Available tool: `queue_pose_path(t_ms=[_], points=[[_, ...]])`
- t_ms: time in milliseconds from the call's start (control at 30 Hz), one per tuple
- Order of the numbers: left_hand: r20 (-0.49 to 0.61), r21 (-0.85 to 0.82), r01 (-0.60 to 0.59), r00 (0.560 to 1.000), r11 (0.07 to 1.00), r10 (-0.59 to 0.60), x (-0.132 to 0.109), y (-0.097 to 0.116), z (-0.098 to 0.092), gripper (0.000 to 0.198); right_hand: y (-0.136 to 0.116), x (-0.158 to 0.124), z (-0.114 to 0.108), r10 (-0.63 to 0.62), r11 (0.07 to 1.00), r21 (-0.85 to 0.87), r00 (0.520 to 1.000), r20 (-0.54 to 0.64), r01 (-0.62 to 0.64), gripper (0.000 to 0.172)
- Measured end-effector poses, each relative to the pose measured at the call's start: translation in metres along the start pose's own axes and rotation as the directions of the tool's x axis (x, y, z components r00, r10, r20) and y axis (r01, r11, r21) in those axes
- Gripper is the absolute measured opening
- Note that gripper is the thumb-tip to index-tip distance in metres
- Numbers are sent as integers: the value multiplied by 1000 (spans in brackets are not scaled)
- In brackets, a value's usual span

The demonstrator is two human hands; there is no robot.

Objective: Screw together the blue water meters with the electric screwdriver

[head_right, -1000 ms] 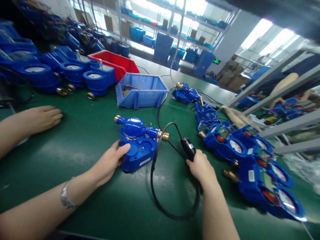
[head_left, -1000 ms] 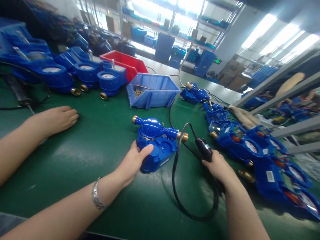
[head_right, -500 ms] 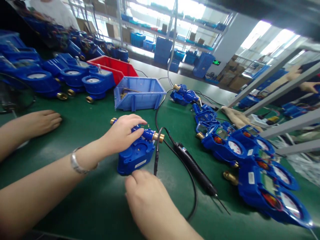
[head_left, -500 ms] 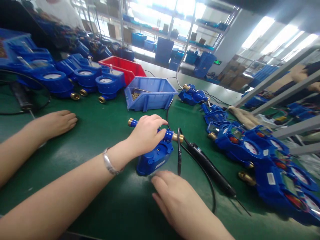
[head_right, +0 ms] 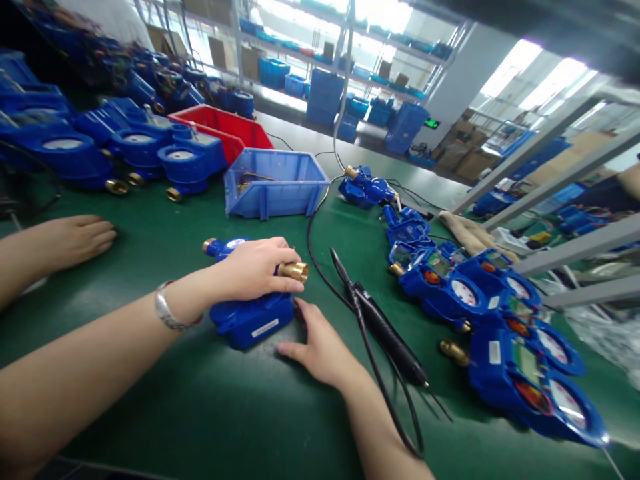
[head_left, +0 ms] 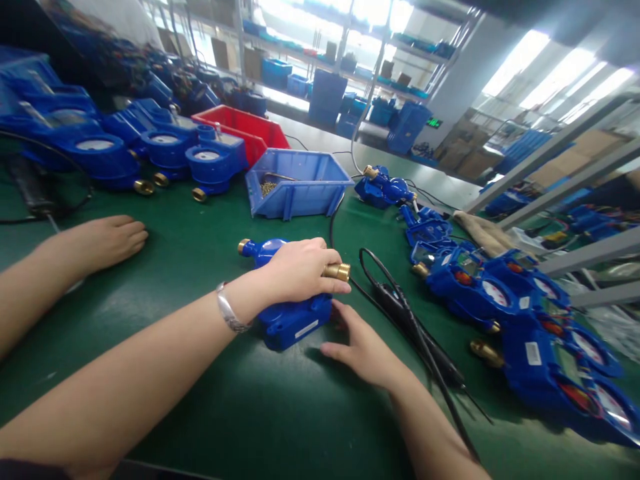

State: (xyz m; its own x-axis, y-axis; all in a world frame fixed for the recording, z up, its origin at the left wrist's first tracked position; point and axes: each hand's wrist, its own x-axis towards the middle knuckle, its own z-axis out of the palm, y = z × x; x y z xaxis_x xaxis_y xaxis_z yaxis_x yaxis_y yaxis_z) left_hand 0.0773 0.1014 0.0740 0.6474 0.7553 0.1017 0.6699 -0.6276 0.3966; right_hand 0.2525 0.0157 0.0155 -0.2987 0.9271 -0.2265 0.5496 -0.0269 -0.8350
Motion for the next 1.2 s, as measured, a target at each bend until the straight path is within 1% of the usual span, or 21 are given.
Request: queue_pose_path(t_ms=[33,133,200,267,333,367,433,467,500,533,600,700,833,900,1033,1200], points=[[-1,-41,0,1000,999,0,-3,-1,-2,38,-2,4,9,-36,998,43,999,-7,37,72],[-29,-205,-13,1000,979,7,-14,-5,-6,30,-6,21,28,-128,972,196,992,-20,130,67],[-61,-326,-26,998,945,7,-24,-8,-9,23,-7,31,35,-167,936,308,985,-33,169,69],[-102,-462,-29,995,886,-21,-35,-12,-12,18,-8,36,38,-182,893,408,981,-62,191,76],[-128,-632,-18,988,775,-81,-47,-18,-14,19,-10,37,38,-167,858,474,980,-107,198,81],[-126,-726,-12,985,688,-115,-53,-21,-15,21,-13,36,37,-154,850,488,979,-131,199,79],[-107,-881,-14,979,473,-171,-64,-27,-14,27,-18,33,33,-98,818,548,981,-167,175,70],[-101,-927,-22,976,375,-192,-69,-29,-13,30,-21,31,31,-62,789,594,982,-177,156,64],[-100,-952,-33,973,305,-208,-72,-31,-11,34,-24,29,29,-26,753,643,984,-179,137,59],[-109,-962,-48,970,269,-216,-75,-31,-9,36,-27,28,28,5,713,690,984,-176,120,55],[-143,-961,-83,966,264,-217,-79,-29,-4,39,-30,28,26,45,651,753,985,-169,99,51],[-190,-949,-126,960,289,-204,-79,-25,1,39,-33,29,25,60,619,780,985,-163,91,49],[-211,-943,-149,959,298,-190,-76,-21,4,38,-35,30,25,91,589,805,984,-156,73,49],[-219,-942,-156,957,298,-192,-75,-20,5,37,-37,30,23,101,583,809,981,-163,75,48],[-231,-939,-165,952,300,-198,-73,-16,6,34,-43,29,19,115,601,796,978,-173,70,47],[-198,-937,-131,963,325,-185,-73,-11,6,35,-43,29,16,135,619,784,978,-160,43,49]])
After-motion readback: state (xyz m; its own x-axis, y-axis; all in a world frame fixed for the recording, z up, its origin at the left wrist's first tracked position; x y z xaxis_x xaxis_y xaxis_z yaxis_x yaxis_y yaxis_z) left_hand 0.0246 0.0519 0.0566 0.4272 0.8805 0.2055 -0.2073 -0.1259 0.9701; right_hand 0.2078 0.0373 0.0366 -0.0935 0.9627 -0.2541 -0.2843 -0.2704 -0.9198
